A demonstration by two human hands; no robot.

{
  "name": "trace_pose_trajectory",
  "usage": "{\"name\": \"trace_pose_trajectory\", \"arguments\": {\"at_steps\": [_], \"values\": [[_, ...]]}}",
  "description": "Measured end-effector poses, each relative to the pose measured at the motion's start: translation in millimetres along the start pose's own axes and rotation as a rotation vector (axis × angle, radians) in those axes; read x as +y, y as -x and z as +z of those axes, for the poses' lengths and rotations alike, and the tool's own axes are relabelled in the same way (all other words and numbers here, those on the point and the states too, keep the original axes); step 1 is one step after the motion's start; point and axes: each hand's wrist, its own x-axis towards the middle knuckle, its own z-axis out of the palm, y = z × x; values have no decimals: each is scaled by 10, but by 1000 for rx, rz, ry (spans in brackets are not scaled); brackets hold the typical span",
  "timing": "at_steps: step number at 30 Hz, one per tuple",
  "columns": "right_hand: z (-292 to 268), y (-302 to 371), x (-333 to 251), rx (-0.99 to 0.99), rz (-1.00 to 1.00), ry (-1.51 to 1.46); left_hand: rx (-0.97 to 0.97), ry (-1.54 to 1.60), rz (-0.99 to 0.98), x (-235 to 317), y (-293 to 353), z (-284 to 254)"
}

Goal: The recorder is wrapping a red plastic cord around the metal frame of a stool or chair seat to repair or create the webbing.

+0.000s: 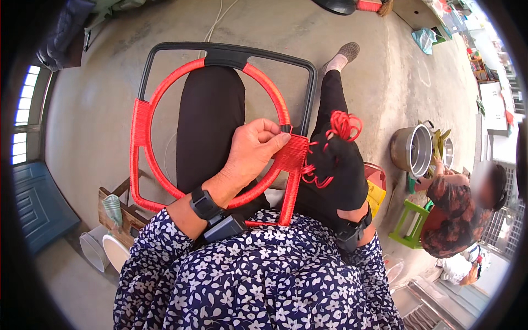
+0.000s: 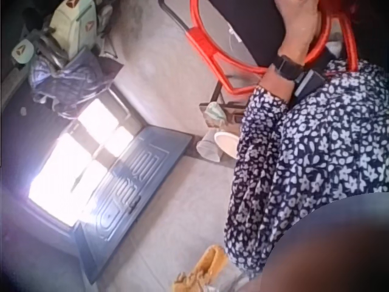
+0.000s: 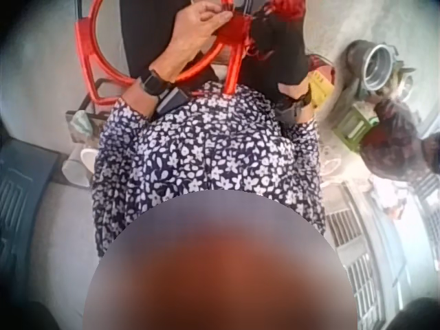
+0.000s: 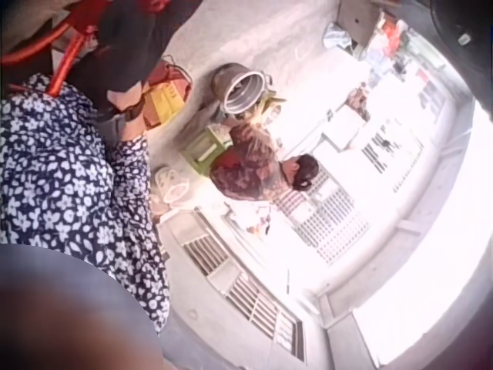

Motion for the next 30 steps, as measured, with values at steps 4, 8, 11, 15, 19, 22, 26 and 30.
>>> {"name": "trace_pose_trajectory", "arguments": {"at_steps": [4, 8, 11, 15, 19, 22, 26, 30], "values": [[-111, 117, -103, -16, -134, 212, 5, 29, -43, -7, 7, 19], [-760, 56, -122, 429, 80, 333, -10, 181, -82, -35, 27, 14], [-1336, 156, -2, 522, 94, 229, -2, 104, -125, -42, 37, -2], [-1719, 437, 79, 725, 12, 77, -9, 97, -119, -18, 45, 0], [-1480, 652, -162, 535, 64, 426, 11, 155, -166, 15, 26, 0], [-977, 612, -135, -65, 158, 466, 24, 144, -120, -1, 12, -3], [-404, 132, 332, -565, 79, 886, -16, -94, -29, -68, 31, -6], [-232, -179, 558, -292, 246, 499, -52, -229, -145, -80, 58, -31]]}}
